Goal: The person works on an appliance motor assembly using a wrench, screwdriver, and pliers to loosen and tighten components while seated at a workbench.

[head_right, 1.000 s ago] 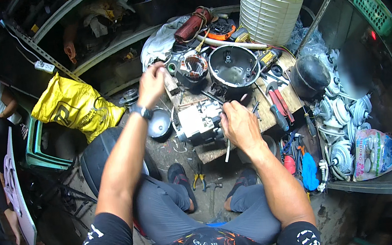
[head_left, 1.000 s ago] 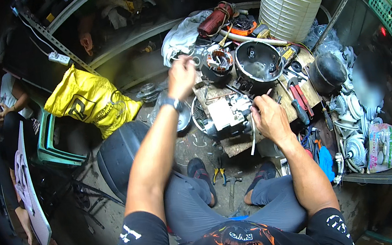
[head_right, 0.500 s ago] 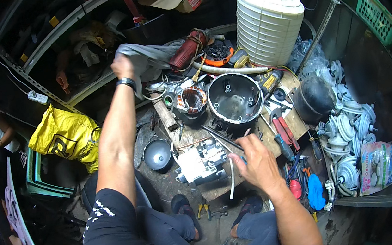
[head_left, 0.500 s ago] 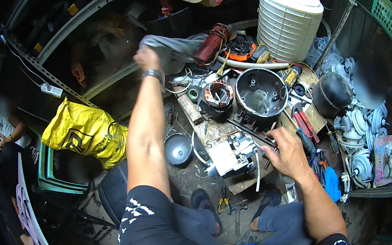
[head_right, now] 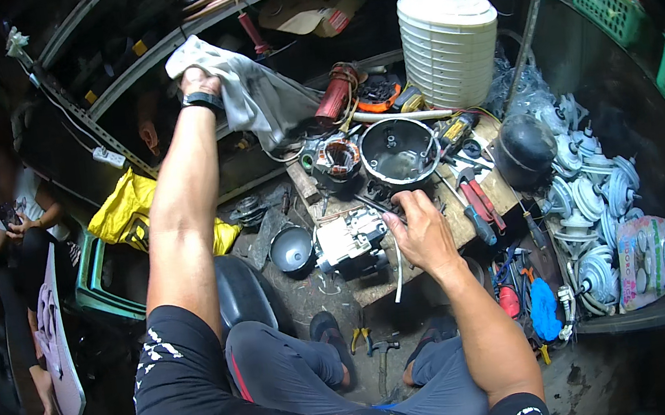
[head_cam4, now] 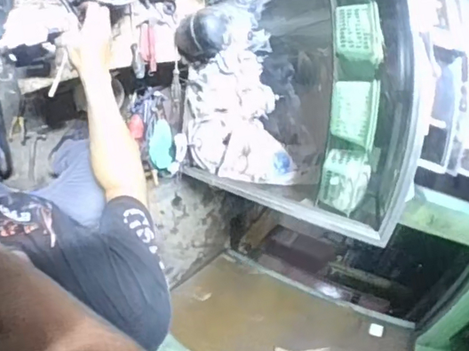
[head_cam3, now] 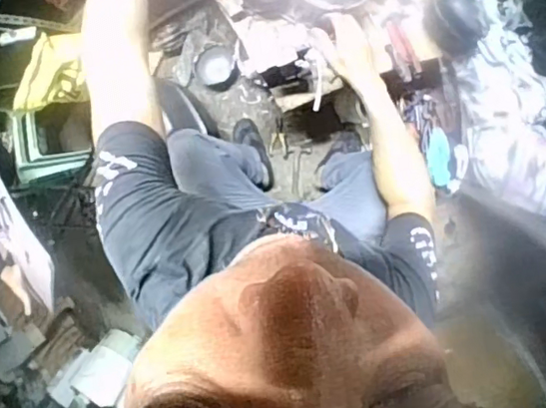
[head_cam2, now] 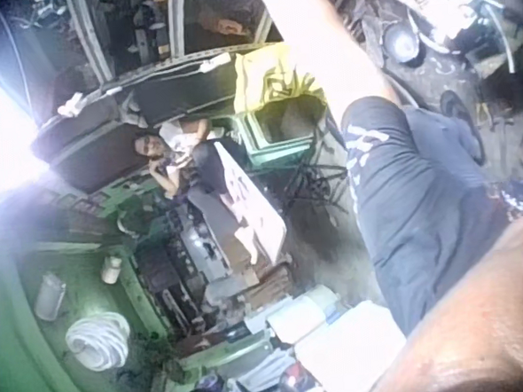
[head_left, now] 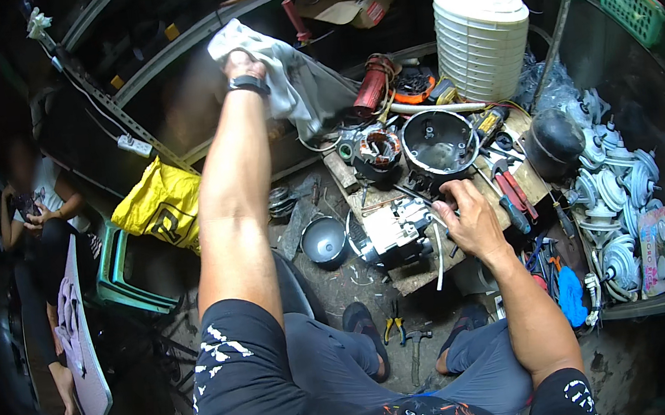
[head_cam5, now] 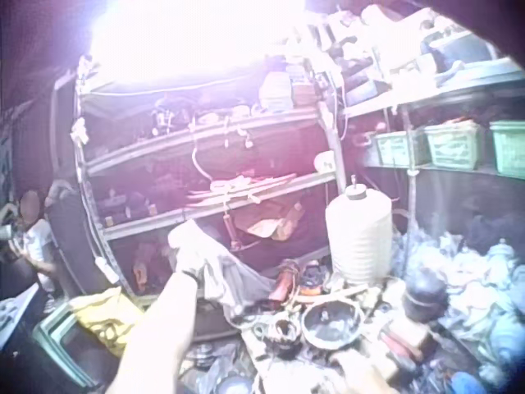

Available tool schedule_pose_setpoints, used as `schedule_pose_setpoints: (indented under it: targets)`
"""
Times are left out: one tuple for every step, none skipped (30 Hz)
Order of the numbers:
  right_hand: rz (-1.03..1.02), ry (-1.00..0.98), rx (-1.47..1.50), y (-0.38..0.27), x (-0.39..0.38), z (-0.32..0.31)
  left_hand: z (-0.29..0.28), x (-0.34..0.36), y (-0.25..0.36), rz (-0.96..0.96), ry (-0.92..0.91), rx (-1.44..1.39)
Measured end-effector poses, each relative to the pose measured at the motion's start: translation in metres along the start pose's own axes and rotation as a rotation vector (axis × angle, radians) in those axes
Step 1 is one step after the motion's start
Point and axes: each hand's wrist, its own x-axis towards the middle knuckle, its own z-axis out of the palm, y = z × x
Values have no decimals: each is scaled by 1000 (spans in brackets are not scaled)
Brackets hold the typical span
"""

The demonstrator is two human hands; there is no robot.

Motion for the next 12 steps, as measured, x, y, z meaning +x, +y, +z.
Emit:
schedule_pose_setpoints:
  targets:
    - [-42, 16, 47, -6, -2, 10, 2, 33, 37, -15, -179, -31]
    - [1, -12, 68, -3, -4, 13, 13, 42, 56, 35, -226, -38]
    - [-11, 1, 59, 2, -4, 13, 29, 49, 74, 84, -278, -54]
    - [-18, 9, 45, 8, -6, 12, 43, 48, 88, 152, -275, -80]
    - [2, 5, 29, 13, -6, 8, 55, 38, 96, 149, -261, -40]
    - [31, 14, -9, 23, -5, -5, 77, 13, 98, 128, -256, -20]
    - [55, 21, -33, 28, -6, -17, 97, -14, 108, 117, -252, 12]
    - [63, 29, -26, 25, -4, -24, 107, -32, 125, 130, -245, 72]
    - [69, 25, 54, 13, -2, -18, 106, -21, 157, 243, -316, 191]
    - [99, 25, 103, 9, -2, -17, 102, -24, 158, 333, -372, 311]
    - [78, 28, 151, 6, 3, -15, 93, -29, 160, 470, -669, 421]
    - [100, 5, 159, 4, -14, -11, 78, -37, 158, 447, -653, 441]
